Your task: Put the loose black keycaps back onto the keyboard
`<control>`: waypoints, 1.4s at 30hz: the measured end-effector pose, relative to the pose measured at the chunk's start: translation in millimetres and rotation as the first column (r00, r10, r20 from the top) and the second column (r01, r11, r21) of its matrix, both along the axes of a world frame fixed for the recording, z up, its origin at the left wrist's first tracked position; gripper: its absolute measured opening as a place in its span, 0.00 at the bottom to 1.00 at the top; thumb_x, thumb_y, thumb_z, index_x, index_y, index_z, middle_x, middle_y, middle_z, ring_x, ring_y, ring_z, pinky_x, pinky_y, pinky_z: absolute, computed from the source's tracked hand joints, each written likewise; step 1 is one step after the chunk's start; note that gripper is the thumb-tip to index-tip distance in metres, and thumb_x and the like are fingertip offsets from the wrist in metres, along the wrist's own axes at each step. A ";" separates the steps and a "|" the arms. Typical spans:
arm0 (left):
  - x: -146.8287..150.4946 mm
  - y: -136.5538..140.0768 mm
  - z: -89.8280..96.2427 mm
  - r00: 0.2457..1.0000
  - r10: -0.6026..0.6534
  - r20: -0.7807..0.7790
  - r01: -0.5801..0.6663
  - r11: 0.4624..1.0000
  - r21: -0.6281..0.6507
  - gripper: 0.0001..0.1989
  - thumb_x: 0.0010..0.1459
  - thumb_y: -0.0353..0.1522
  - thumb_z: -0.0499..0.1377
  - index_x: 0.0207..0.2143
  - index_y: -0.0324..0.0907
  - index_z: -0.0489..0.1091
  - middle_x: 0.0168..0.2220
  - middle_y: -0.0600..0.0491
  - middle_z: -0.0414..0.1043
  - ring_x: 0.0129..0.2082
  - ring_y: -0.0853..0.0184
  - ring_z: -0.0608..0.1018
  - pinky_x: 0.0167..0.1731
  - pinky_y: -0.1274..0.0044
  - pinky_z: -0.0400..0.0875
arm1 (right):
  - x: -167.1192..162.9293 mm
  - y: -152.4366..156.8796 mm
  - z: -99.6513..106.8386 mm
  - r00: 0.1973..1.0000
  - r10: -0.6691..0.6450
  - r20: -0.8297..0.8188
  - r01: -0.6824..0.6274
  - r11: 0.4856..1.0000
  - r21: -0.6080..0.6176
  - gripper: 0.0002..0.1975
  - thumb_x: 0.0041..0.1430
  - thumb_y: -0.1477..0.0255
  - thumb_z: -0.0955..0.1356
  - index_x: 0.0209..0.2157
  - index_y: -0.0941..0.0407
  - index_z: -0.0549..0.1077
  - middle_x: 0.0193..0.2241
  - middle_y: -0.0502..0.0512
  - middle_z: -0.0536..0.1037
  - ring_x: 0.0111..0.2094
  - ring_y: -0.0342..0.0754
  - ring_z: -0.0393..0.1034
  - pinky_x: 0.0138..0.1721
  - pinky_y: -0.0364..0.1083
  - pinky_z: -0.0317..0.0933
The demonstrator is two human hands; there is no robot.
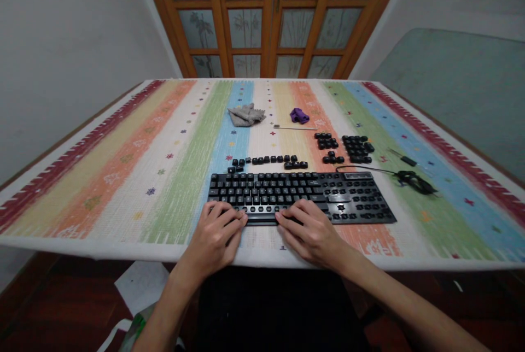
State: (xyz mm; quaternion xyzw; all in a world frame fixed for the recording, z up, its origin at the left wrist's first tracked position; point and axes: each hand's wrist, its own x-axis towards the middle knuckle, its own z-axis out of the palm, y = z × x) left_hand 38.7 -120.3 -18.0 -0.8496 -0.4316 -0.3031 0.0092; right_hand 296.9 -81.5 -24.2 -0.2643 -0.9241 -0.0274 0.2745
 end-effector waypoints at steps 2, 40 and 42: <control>1.2 -0.7 -0.6 1.000 0.010 0.013 -0.010 1.000 -0.005 0.10 0.61 0.23 0.57 0.42 0.41 0.74 0.39 0.50 0.78 0.40 0.61 0.72 0.47 0.63 0.65 | 1.0 -2.0 -2.1 1.000 -0.011 0.025 0.010 1.000 0.018 0.11 0.64 0.76 0.65 0.46 0.63 0.75 0.36 0.61 0.77 0.38 0.53 0.65 0.39 0.53 0.61; 1.0 -2.8 0.5 0.984 0.160 0.081 -0.160 0.987 -0.008 0.06 0.61 0.27 0.61 0.35 0.45 0.77 0.43 0.49 0.75 0.47 0.57 0.70 0.45 0.63 0.60 | 7.3 -10.1 -4.8 0.999 -0.034 -0.010 0.034 0.996 0.079 0.16 0.63 0.78 0.65 0.51 0.61 0.74 0.46 0.61 0.80 0.36 0.52 0.67 0.37 0.53 0.63; 1.8 -3.4 0.3 0.983 0.166 0.077 -0.167 0.986 -0.001 0.06 0.61 0.27 0.60 0.35 0.45 0.77 0.43 0.49 0.75 0.46 0.57 0.70 0.45 0.63 0.60 | 6.3 -9.9 -3.9 0.999 -0.034 -0.019 0.035 0.997 0.069 0.16 0.63 0.78 0.65 0.51 0.61 0.74 0.45 0.61 0.81 0.35 0.52 0.68 0.36 0.52 0.62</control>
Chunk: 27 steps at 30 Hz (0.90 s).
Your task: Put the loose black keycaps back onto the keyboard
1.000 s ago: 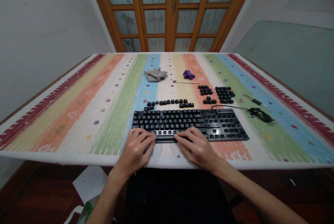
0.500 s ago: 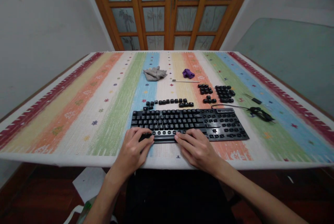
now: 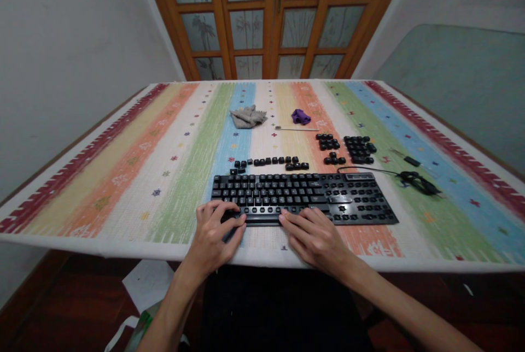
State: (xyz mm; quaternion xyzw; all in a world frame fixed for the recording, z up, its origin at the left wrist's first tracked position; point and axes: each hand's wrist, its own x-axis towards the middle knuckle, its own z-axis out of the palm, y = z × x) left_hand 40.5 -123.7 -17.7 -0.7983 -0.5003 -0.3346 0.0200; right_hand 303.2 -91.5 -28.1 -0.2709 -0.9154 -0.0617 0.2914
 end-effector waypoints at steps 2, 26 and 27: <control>1.0 -0.4 -0.5 1.000 0.012 0.002 -0.012 1.000 0.014 0.06 0.61 0.28 0.60 0.35 0.45 0.77 0.42 0.49 0.75 0.46 0.57 0.70 0.45 0.63 0.60 | -0.6 0.1 -0.1 1.000 0.002 -0.014 -0.002 1.000 -0.014 0.16 0.64 0.78 0.65 0.52 0.61 0.74 0.44 0.62 0.81 0.36 0.52 0.68 0.36 0.52 0.63; 1.5 5.9 -9.6 0.999 0.024 0.043 -0.024 1.000 0.011 0.05 0.63 0.29 0.59 0.41 0.44 0.74 0.44 0.49 0.75 0.47 0.58 0.70 0.47 0.63 0.65 | -6.1 6.1 0.4 0.956 0.008 -0.293 -0.085 0.965 -0.250 0.11 0.64 0.81 0.65 0.44 0.58 0.75 0.41 0.60 0.79 0.40 0.51 0.67 0.41 0.53 0.67; 1.6 5.7 -9.3 0.999 0.022 0.038 -0.023 1.000 0.015 0.05 0.63 0.29 0.59 0.41 0.44 0.74 0.44 0.49 0.75 0.47 0.58 0.70 0.47 0.63 0.64 | -6.1 6.0 0.4 0.956 0.008 -0.293 -0.085 0.965 -0.249 0.11 0.64 0.81 0.65 0.44 0.58 0.76 0.41 0.60 0.80 0.40 0.51 0.67 0.41 0.53 0.67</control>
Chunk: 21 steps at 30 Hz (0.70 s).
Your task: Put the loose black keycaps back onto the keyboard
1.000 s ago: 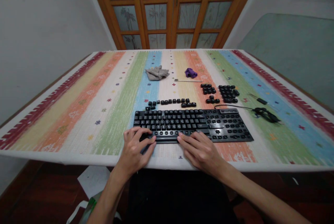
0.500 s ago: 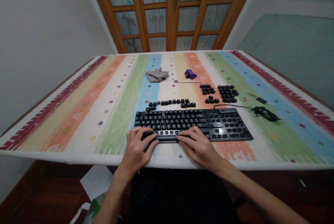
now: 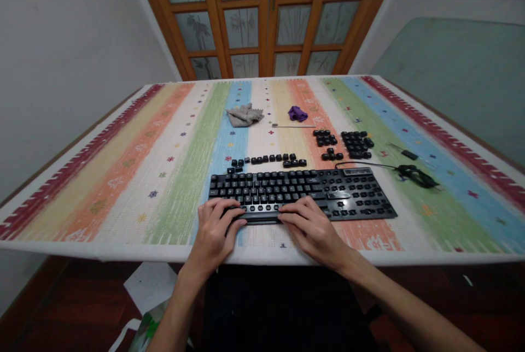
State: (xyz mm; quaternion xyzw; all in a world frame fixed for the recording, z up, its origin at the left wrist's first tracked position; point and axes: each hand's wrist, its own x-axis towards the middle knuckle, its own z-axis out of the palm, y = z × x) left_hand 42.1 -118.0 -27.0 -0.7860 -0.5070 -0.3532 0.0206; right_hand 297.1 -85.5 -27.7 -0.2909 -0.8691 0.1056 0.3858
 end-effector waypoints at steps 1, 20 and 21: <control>0.2 -0.2 0.4 1.000 -0.003 -0.005 0.003 1.000 0.005 0.05 0.63 0.28 0.60 0.41 0.44 0.74 0.43 0.49 0.75 0.47 0.58 0.70 0.47 0.63 0.64 | -0.1 -0.1 -0.1 1.000 -0.001 0.001 0.001 1.000 0.001 0.11 0.64 0.81 0.65 0.44 0.58 0.76 0.41 0.59 0.80 0.40 0.51 0.66 0.41 0.53 0.67; 6.4 -5.3 6.5 1.000 -0.008 -0.023 0.008 0.999 0.037 0.07 0.61 0.27 0.61 0.41 0.42 0.76 0.43 0.48 0.75 0.47 0.56 0.70 0.48 0.62 0.62 | -0.7 -3.5 -1.9 0.995 -0.076 0.070 0.068 0.992 0.107 0.13 0.62 0.81 0.66 0.47 0.58 0.77 0.42 0.59 0.81 0.38 0.52 0.66 0.39 0.53 0.67; 6.7 -5.4 6.5 1.000 -0.006 -0.023 0.007 0.999 0.043 0.07 0.61 0.27 0.61 0.41 0.42 0.76 0.43 0.48 0.75 0.47 0.56 0.70 0.48 0.62 0.62 | -0.6 -4.0 -1.4 0.995 -0.077 0.068 0.069 0.991 0.111 0.14 0.62 0.81 0.66 0.47 0.58 0.77 0.42 0.59 0.81 0.38 0.52 0.66 0.40 0.53 0.67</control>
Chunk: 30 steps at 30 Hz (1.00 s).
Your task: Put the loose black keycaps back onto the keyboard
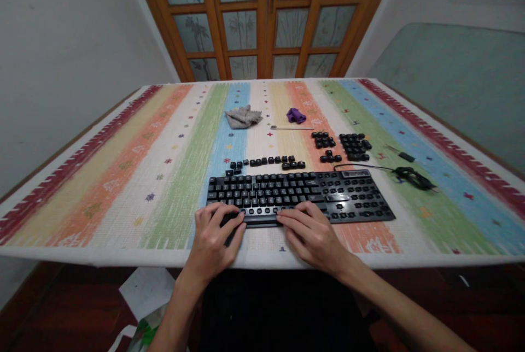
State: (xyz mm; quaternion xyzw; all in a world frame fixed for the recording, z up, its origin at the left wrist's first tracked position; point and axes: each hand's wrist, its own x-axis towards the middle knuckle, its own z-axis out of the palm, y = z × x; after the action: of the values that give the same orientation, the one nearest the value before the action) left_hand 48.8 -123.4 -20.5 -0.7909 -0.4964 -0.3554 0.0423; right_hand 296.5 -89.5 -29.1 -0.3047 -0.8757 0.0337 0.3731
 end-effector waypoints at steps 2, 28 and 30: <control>0.2 0.0 -0.3 1.000 0.004 0.006 -0.004 1.000 0.020 0.07 0.61 0.27 0.61 0.42 0.42 0.76 0.43 0.47 0.75 0.46 0.57 0.70 0.47 0.63 0.62 | 0.3 -1.0 0.7 1.000 -0.004 -0.018 0.004 1.000 0.002 0.14 0.61 0.81 0.66 0.47 0.58 0.76 0.42 0.59 0.81 0.39 0.52 0.66 0.41 0.53 0.67; -4.2 2.6 -6.4 0.999 -0.035 -0.001 0.035 0.998 0.043 0.09 0.62 0.24 0.60 0.44 0.41 0.74 0.44 0.48 0.75 0.47 0.58 0.70 0.48 0.62 0.65 | -2.5 -0.8 2.0 0.993 -0.117 0.012 0.117 0.993 -0.011 0.08 0.62 0.79 0.67 0.43 0.60 0.76 0.41 0.62 0.77 0.42 0.54 0.65 0.45 0.55 0.67; -4.5 2.7 -6.3 0.999 -0.033 -0.001 0.033 0.999 0.039 0.09 0.62 0.24 0.60 0.44 0.42 0.74 0.44 0.48 0.75 0.47 0.58 0.70 0.48 0.62 0.65 | -2.5 -1.0 2.6 0.993 -0.119 0.008 0.119 0.993 -0.010 0.08 0.62 0.79 0.67 0.43 0.60 0.76 0.42 0.62 0.77 0.42 0.54 0.65 0.45 0.55 0.67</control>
State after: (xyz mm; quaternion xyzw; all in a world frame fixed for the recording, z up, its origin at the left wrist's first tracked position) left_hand 44.4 -120.7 -26.8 -0.7979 -0.4765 -0.3655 0.0517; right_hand 294.0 -90.5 -26.5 -0.3583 -0.8573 0.0151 0.3694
